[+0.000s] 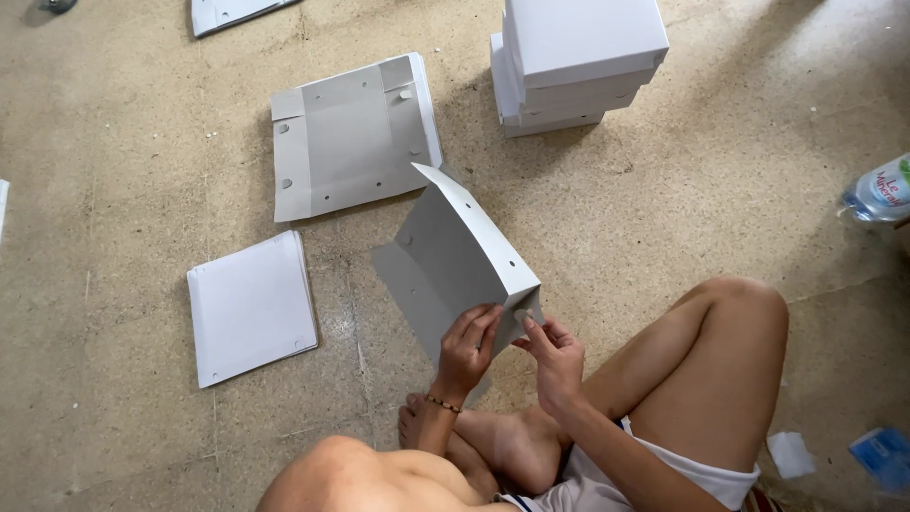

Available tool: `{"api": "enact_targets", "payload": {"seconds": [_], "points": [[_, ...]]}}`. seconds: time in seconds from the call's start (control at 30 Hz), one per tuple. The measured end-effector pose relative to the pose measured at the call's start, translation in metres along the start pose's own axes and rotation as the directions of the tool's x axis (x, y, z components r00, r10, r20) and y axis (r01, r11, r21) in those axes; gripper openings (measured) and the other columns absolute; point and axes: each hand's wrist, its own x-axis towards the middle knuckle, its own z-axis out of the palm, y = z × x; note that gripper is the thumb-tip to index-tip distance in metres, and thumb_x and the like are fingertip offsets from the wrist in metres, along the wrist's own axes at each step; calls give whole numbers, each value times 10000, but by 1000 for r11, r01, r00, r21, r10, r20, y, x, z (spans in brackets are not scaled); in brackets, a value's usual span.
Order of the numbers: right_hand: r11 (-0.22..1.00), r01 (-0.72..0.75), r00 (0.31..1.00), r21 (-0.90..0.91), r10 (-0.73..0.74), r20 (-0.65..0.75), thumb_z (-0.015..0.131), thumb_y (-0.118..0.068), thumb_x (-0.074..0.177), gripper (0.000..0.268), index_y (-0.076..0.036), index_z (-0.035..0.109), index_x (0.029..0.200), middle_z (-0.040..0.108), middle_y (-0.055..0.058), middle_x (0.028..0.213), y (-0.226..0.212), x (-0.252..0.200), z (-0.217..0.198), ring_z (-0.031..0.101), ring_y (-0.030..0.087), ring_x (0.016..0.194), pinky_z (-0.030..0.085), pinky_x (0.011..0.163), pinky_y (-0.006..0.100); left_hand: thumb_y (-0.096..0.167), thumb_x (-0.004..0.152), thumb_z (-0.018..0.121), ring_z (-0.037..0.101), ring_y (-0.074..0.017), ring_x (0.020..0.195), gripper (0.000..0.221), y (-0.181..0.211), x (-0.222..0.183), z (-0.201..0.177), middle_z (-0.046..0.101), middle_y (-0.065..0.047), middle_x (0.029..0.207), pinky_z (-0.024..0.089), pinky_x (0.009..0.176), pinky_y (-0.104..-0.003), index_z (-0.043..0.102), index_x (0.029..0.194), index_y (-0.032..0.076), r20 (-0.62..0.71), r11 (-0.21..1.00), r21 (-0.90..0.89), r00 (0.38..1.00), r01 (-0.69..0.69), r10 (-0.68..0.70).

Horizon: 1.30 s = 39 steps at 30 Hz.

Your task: Manually folding flat cardboard sheets into boxes and stacking them on the floor.

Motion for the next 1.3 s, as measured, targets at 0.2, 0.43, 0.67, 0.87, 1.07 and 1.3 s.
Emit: {"api": "enact_targets", "payload": {"seconds": [0.2, 0.43, 0.67, 0.87, 1.07, 1.3], "points": [[998, 24, 999, -59, -26, -38, 705, -115, 770, 171, 18, 629, 846, 613, 94, 724, -8, 2, 6, 551, 152, 693, 556, 635, 399, 24, 826, 584, 653, -207, 815, 213, 3, -6, 6, 640, -45, 904, 554, 666, -304, 650, 1023, 73, 34, 998, -60, 999, 32, -30], [997, 28, 996, -68, -34, -84, 713, -111, 761, 166, 23, 623, 798, 605, 105, 749, 1, 6, 5, 532, 149, 689, 564, 605, 425, 0, 848, 550, 649, -231, 811, 208, 11, -4, 3, 629, -64, 906, 569, 634, -342, 631, 1029, 62, 60, 992, -99, 995, 84, -79], [999, 2, 995, -37, -5, -99, 697, -77, 752, 151, 21, 583, 748, 594, 106, 786, -1, 3, 8, 520, 153, 726, 578, 594, 455, 9, 837, 568, 653, -234, 811, 202, 10, -7, 3, 634, -58, 904, 568, 626, -342, 640, 1015, 71, 69, 985, -134, 993, 109, -101], [1000, -7, 996, -21, 6, -87, 667, -69, 765, 153, 26, 549, 742, 577, 135, 888, 2, 5, 5, 510, 175, 791, 575, 603, 495, 5, 854, 547, 647, -247, 829, 196, 15, -5, 2, 625, -62, 905, 574, 638, -371, 626, 1023, 65, 79, 977, -149, 987, 150, -139], [999, -21, 996, -37, 18, -90, 663, -43, 753, 143, 11, 535, 722, 560, 100, 866, -3, 1, 8, 508, 152, 759, 579, 594, 473, 1, 834, 568, 654, -240, 802, 197, 14, -7, 2, 630, -58, 878, 566, 636, -345, 638, 1005, 66, 64, 985, -121, 991, 123, -115], [988, -42, 999, -148, 38, -27, 660, -24, 740, 158, 46, 523, 707, 543, 131, 849, -14, 0, 15, 508, 181, 741, 572, 601, 476, -5, 838, 555, 649, -238, 787, 192, 18, -1, -2, 612, -61, 872, 561, 645, -339, 631, 1005, 53, 54, 994, -90, 997, 68, -64]]}}
